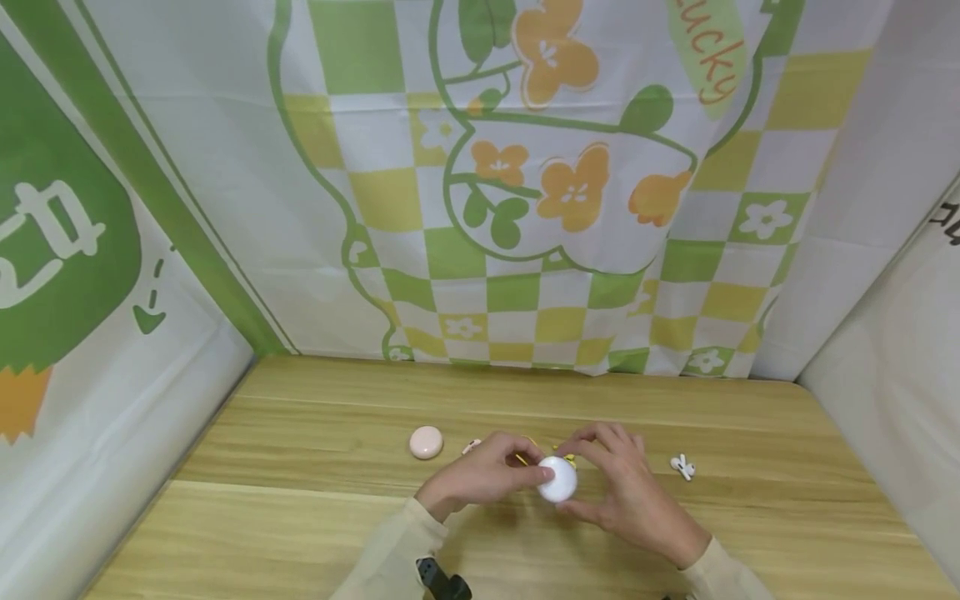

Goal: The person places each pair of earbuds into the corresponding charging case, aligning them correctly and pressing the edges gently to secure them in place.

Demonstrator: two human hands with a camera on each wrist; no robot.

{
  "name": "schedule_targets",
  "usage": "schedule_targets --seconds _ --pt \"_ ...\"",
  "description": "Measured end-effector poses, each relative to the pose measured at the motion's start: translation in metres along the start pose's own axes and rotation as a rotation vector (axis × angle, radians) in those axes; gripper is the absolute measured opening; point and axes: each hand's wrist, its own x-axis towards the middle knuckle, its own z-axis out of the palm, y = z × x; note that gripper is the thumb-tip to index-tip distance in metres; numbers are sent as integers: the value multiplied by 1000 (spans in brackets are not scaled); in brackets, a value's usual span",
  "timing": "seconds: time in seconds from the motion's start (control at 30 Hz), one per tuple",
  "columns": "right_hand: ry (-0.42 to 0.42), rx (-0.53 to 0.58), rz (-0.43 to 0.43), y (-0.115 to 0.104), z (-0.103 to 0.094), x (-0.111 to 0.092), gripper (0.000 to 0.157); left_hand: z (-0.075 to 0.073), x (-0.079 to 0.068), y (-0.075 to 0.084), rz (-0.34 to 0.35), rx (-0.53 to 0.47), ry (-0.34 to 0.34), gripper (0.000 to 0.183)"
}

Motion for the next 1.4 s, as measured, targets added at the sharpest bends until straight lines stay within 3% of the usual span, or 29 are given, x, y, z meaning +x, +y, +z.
schedule_targets --seconds 0.2,0.33,0.43,0.67,0.83,1.03,1.4 --pt "26 24 2 2 -1 1 68 0 -1 -1 15 -29 66 20" --pt "32 63 46 4 -3 1 60 0 -2 -4 54 -38 99 20" --pt "38 106 113 5 -6 2 50 -1 -1 -7 95 -38 126 20" --pt "-1 299 363 6 -13 8 28 3 1 -6 200 1 197 21" --pt "-34 418 453 8 -16 11 24 5 2 -5 251 27 237 21" --pt "-39 486 466 8 -15 14 16 6 2 -4 276 44 248 22" --pt "-31 498 443 7 -12 20 13 3 3 -6 274 112 255 24"
